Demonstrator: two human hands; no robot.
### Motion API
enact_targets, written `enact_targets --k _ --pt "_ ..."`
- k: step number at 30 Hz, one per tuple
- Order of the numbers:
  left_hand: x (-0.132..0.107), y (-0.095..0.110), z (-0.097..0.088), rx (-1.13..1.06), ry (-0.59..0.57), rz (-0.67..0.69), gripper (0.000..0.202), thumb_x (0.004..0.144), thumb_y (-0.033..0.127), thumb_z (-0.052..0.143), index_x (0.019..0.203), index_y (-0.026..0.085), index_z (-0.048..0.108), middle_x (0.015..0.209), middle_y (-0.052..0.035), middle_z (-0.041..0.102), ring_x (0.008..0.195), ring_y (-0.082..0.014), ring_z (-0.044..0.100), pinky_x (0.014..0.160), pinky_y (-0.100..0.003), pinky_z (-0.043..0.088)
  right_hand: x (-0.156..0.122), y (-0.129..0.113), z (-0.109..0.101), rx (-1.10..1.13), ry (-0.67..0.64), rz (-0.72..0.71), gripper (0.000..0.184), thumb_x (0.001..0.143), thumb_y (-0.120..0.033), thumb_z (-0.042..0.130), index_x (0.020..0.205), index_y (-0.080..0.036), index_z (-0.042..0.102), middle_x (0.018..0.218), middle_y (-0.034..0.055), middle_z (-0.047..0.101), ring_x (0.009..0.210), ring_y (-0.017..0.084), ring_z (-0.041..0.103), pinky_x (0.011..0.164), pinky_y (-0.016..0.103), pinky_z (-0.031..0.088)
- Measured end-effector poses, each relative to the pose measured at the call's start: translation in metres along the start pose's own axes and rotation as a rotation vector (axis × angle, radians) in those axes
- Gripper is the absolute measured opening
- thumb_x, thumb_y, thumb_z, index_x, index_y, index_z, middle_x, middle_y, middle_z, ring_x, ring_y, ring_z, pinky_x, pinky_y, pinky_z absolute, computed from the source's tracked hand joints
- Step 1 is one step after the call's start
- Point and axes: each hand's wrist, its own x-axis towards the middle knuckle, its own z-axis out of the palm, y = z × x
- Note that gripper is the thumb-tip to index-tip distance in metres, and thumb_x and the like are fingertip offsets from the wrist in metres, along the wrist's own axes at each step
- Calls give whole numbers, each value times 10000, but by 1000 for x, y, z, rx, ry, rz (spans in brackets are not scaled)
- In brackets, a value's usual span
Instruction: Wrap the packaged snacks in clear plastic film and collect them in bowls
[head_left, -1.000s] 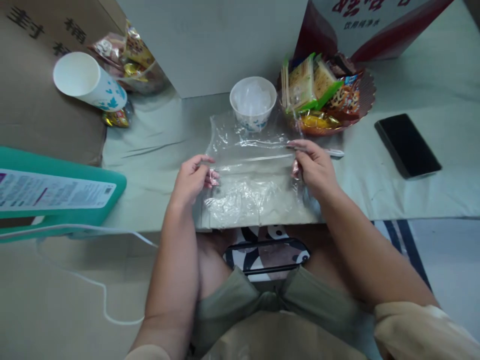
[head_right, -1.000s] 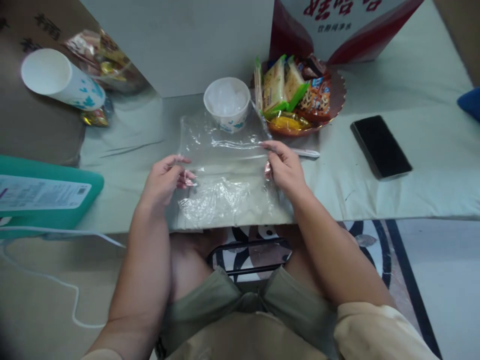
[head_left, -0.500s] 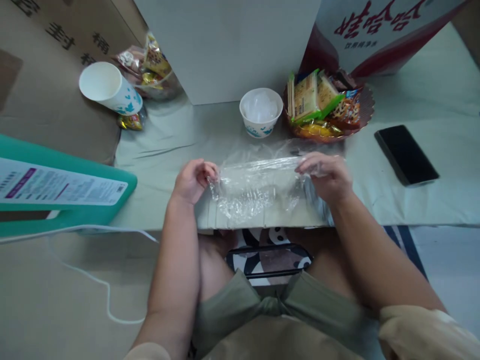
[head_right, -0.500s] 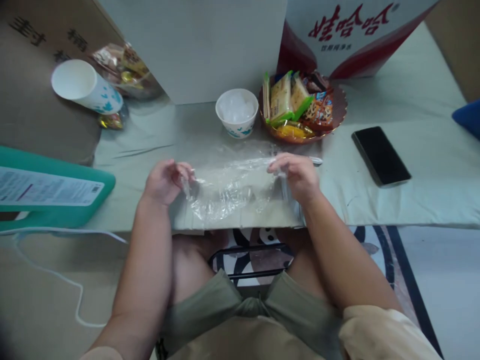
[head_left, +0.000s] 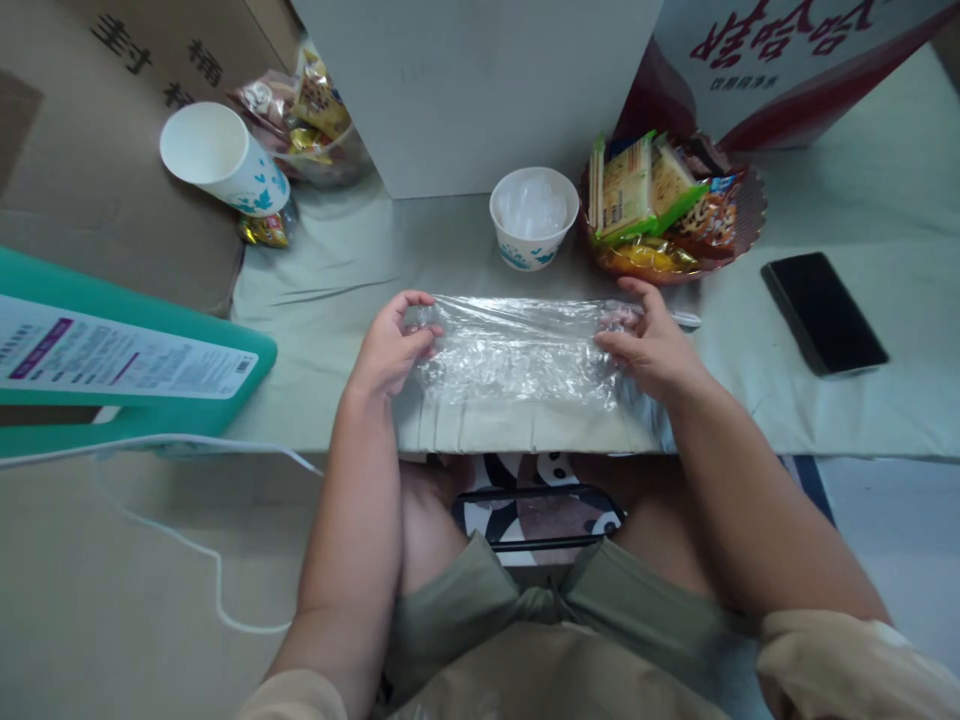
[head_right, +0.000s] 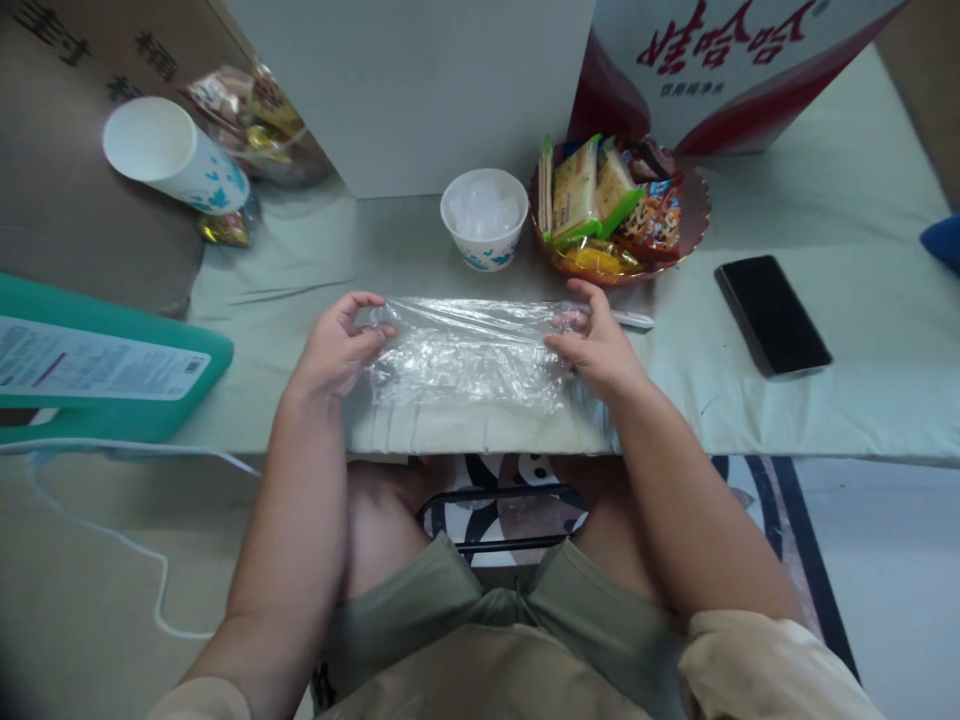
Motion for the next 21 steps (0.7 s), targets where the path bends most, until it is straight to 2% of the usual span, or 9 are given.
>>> enact_targets --k 3,5,7,9,10,12,15,17,21 --pt "0 -1 -4 24 8 25 390 609 24 705 954 205 684 611 51 578 447 -69 419 390 -185 252 0 2 -7 -92 63 -62 726 651 -274 795 1299 -336 473 1008 -18 591 586 95 470 464 230 375" --pt "-1 1 -5 5 -4 37 370 614 42 739 945 203 703 650 52 576 437 -54 385 395 -200 235 -5 0 -8 -271 194 -174 600 680 -280 771 1235 -306 543 1048 5 592 638 111 499 557 271 459" --pt "-5 5 -6 -26 -46 36 355 603 62 776 925 198 713 712 36 603 476 -57 434 426 -200 285 -13 -6 -8 -450 370 -313 432 716 -280 755 1125 -274 613 1026 21 596 708 140 537 699 335 529" --pt "-9 9 -7 -58 -144 12 366 577 86 818 914 190 720 755 13 622 543 -78 508 476 -199 354 -20 -14 -5 -467 412 -398 291 767 -311 734 1039 -265 642 982 32 620 790 177 587 823 391 554" --pt "-11 11 -7 -72 -210 -4 380 562 101 837 914 187 726 774 2 630 569 -86 530 495 -200 375 -23 -17 -2 -409 346 -396 262 788 -334 729 1026 -268 644 980 38 642 840 194 617 866 409 560" --pt "-15 14 -4 -95 -346 -21 411 521 127 871 905 184 738 860 -25 657 592 -85 538 515 -206 399 -25 -22 5 -234 96 -306 273 806 -389 745 1034 -276 646 1040 50 693 958 218 672 935 432 571" --pt "-17 16 4 -106 -517 -10 410 473 158 907 850 185 750 1009 -58 673 626 -83 543 555 -228 454 -23 -24 19 -10 -357 -92 456 764 -437 830 1155 -290 647 1236 71 717 1163 248 684 1065 483 554" --pt "-16 14 12 -100 -608 -10 400 458 175 926 817 186 750 1012 -66 666 654 -99 558 592 -249 489 -20 -23 29 61 -588 6 612 720 -437 885 1256 -290 628 1353 91 690 1271 260 657 1143 509 512" --pt "-16 6 21 -127 -701 -27 400 431 210 944 766 187 726 985 -81 667 637 -126 577 596 -299 508 -11 -17 48 24 -792 96 794 641 -367 947 1345 -273 591 1396 107 673 1298 246 652 1140 469 517"
